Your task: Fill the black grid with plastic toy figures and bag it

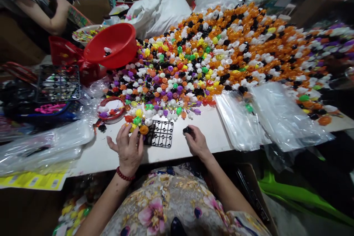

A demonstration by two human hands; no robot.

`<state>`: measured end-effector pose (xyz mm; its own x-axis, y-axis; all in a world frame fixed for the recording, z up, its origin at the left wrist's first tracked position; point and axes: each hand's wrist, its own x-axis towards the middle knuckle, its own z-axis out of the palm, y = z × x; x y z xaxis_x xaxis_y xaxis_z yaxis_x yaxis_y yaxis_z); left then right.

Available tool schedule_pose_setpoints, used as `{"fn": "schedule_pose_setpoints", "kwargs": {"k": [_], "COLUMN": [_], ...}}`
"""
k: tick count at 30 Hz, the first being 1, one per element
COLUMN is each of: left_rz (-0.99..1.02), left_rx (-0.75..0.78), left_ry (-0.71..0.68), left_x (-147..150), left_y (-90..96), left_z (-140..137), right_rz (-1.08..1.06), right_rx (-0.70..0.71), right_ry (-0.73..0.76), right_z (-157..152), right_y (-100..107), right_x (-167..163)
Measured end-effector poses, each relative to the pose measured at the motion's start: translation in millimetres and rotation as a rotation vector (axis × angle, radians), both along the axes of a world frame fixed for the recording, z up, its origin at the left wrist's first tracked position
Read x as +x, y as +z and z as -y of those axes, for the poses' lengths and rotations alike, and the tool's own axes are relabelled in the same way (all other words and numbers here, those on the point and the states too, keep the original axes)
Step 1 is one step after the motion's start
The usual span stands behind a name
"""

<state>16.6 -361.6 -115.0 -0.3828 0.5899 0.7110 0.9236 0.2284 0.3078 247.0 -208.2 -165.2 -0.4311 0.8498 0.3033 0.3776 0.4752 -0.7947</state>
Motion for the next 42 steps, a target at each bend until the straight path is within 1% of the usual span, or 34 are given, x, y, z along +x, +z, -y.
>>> {"fn": "schedule_pose_setpoints", "kwargs": {"k": [2, 4, 8, 10, 13, 16, 18, 20, 22, 24, 25, 27, 29, 30, 31, 32, 33, 35, 38, 42], "left_rz": [-0.02, -0.052, -0.113, -0.11, -0.066, -0.022, 0.011, 0.054, 0.1, 0.134, 0.145, 0.158, 0.164, 0.166, 0.167, 0.168, 0.17, 0.173, 0.176, 0.198], "left_rx": [-0.012, -0.029, -0.051, -0.062, -0.102, -0.172, -0.21, -0.244, -0.282, -0.308, -0.313, -0.313, -0.309, -0.307, -0.307, -0.308, -0.31, -0.313, -0.31, -0.3], "left_ry": [0.001, -0.006, -0.041, -0.07, -0.095, -0.112, -0.147, -0.188, -0.204, -0.201, -0.2, -0.204, -0.208, -0.207, -0.205, -0.203, -0.201, -0.2, -0.196, -0.209], "left_x": [1, 1, -9, -17, -28, -36, -39, -40, -41, -42, -42, -41, -41, -40, -40, -39, -39, -38, -37, -38], "left_y": [1.7, 3.9, 10.0, 14.2, 21.7, 27.9, 29.6, 29.3, 27.7, 26.2, 25.8, 25.8, 26.4, 26.8, 27.2, 27.5, 27.7, 27.4, 25.3, 23.5], "left_z": [0, 1, 2, 1, 0, -2, -3, -3, -3, -3, -3, -4, -4, -4, -4, -4, -4, -5, -5, -6], "right_rz": [0.058, 0.15, 0.412, 0.515, 0.65, 0.763, 0.778, 0.732, 0.617, 0.476, 0.414, 0.363, 0.2, 0.141, 0.103, 0.071, 0.057, 0.049, 0.046, 0.076], "right_rx": [0.052, 0.118, 0.245, 0.282, 0.262, 0.209, 0.19, 0.186, 0.199, 0.191, 0.162, 0.078, -0.198, -0.314, -0.379, -0.414, -0.418, -0.372, -0.281, -0.21], "right_ry": [0.002, -0.032, -0.212, -0.254, -0.208, -0.161, -0.133, -0.09, -0.041, 0.005, 0.035, 0.115, 0.228, 0.288, 0.34, 0.375, 0.397, 0.404, 0.394, 0.36], "right_z": [-6, -18, -56, -79, -108, -129, -138, -140, -134, -115, -100, -61, -15, 7, 26, 42, 54, 66, 67, 63], "right_y": [-1, 2, 19, 28, 38, 46, 49, 52, 52, 49, 46, 38, 26, 21, 15, 11, 7, 3, -1, -7], "right_x": [-1, -2, -11, -21, -42, -59, -63, -61, -57, -54, -54, -57, -66, -72, -79, -86, -93, -105, -118, -128]}}
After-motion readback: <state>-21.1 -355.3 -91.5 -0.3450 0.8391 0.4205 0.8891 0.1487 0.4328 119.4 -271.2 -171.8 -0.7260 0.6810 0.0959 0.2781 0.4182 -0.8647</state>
